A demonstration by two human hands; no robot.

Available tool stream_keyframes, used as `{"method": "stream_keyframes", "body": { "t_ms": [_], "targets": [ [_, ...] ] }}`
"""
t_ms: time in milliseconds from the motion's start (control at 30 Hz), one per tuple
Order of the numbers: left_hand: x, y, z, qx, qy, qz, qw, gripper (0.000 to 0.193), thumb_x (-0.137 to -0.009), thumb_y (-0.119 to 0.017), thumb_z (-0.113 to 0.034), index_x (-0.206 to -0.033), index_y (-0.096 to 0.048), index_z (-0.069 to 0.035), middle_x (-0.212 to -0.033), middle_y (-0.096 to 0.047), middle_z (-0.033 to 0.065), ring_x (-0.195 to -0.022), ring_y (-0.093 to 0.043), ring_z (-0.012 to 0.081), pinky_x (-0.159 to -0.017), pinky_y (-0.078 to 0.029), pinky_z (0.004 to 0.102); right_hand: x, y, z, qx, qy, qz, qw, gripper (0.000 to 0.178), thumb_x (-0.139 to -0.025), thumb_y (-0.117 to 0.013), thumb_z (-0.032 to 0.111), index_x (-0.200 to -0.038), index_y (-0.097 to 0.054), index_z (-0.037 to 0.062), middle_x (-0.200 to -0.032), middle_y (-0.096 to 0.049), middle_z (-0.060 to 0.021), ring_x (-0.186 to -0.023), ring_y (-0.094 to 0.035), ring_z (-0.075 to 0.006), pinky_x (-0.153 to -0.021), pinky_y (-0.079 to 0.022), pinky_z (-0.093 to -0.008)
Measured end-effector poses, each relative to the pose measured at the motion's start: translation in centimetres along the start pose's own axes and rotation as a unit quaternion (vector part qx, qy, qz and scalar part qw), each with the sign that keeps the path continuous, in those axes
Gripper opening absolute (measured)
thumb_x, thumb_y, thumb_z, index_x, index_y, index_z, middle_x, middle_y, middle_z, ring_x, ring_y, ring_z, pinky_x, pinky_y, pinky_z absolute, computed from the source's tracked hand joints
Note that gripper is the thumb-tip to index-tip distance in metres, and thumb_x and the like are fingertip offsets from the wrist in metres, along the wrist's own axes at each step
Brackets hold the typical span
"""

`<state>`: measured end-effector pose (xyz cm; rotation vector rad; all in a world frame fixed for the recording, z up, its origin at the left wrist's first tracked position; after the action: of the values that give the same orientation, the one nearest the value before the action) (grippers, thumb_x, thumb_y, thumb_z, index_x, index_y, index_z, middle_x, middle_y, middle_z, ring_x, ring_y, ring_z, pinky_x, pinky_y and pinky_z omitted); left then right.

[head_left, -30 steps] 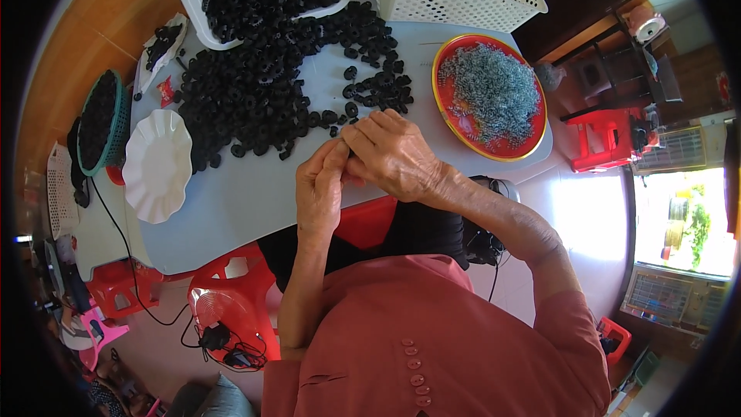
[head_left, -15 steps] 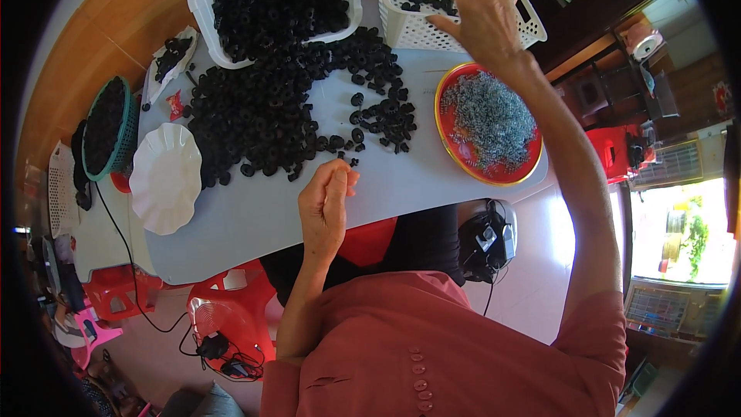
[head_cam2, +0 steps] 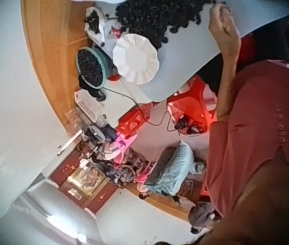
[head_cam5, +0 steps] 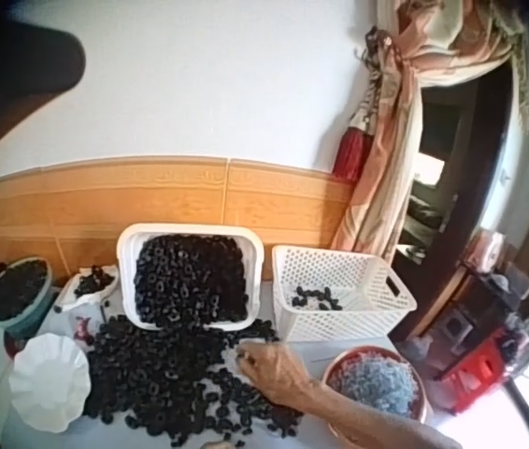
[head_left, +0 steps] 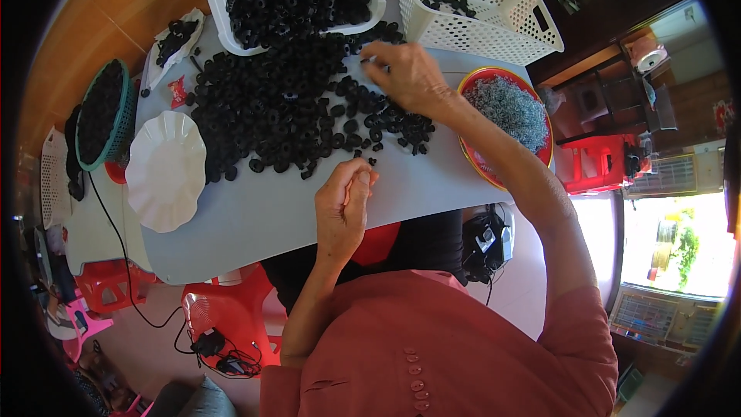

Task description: The person assembles small plastic components by taking small pins from a plate and inserting them into black plastic pieces by hand.

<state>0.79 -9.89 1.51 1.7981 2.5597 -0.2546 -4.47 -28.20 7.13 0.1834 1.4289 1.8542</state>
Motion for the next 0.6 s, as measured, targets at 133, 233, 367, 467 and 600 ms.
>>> {"method": "stream_keyframes", "body": {
  "t_ms": [133,233,367,467,600],
  "targets": [
    [-0.1,-0.2,-0.1,-0.011,0.001,0.005,1.0,0.013,-0.096,-0.05,-0.008,-0.096,-0.06,0.0,-0.081,-0.06,0.0037,-0.066,-0.047,0.0069,-0.06,-0.041,0.0209,0.8,2.1,-1.2,-0.002,0.016,-0.044,0.999,0.019,-0.083,-0.062,0.012,-0.1,-0.065,0.0025,-0.084,-0.068,-0.0159,-0.07,-0.066,-0.0324,-0.066,-0.054,-0.041],
    [-0.3,-0.1,0.2,-0.034,-0.02,0.02,0.999,0.013,-0.095,-0.05,-0.007,-0.095,-0.061,0.001,-0.083,-0.06,0.0042,-0.067,-0.048,0.0072,-0.061,-0.041,0.0213,1.8,1.2,2.5,-0.089,0.098,0.01,0.991,0.015,-0.081,-0.064,0.006,-0.096,-0.066,0.0022,-0.085,-0.066,-0.0129,-0.072,-0.065,-0.0297,-0.066,-0.053,-0.0385],
    [-0.4,-0.4,-0.1,-0.044,-0.013,0.018,0.999,0.013,-0.094,-0.05,-0.006,-0.094,-0.061,0.001,-0.084,-0.06,0.0045,-0.069,-0.05,0.0077,-0.063,-0.043,0.0212,2.0,-0.6,4.6,-0.056,0.109,0.085,0.989,0.022,-0.078,-0.066,0.006,-0.1,-0.065,0.0031,-0.09,-0.063,-0.0113,-0.076,-0.064,-0.029,-0.069,-0.052,-0.0395],
    [-0.4,-0.6,0.0,-0.036,0.001,0.011,0.999,0.013,-0.094,-0.051,-0.007,-0.095,-0.061,0.001,-0.083,-0.06,0.0044,-0.069,-0.051,0.008,-0.063,-0.043,0.0213,1.9,-2.1,5.1,-0.02,0.109,0.129,0.985,0.029,-0.077,-0.067,0.006,-0.105,-0.064,0.0052,-0.092,-0.063,-0.0101,-0.08,-0.065,-0.0287,-0.074,-0.053,-0.0405],
    [-0.2,-0.5,0.0,-0.034,0.011,0.004,0.999,0.013,-0.095,-0.051,-0.008,-0.097,-0.061,0.0,-0.082,-0.06,0.0044,-0.07,-0.051,0.0082,-0.063,-0.043,0.0213,1.6,-3.3,5.8,0.034,0.11,0.175,0.978,0.029,-0.077,-0.068,0.007,-0.107,-0.065,0.0072,-0.091,-0.063,-0.0109,-0.08,-0.065,-0.0299,-0.076,-0.054,-0.0397]
  ]
}}
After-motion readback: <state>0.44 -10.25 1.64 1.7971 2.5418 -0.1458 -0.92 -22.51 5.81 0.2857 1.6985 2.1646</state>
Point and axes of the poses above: each hand's wrist, its own x-axis away from the middle knuckle, its own y-axis out of the back of the hand, z = x × y, the point moved 10 cm from there along -x, towards the middle knuckle
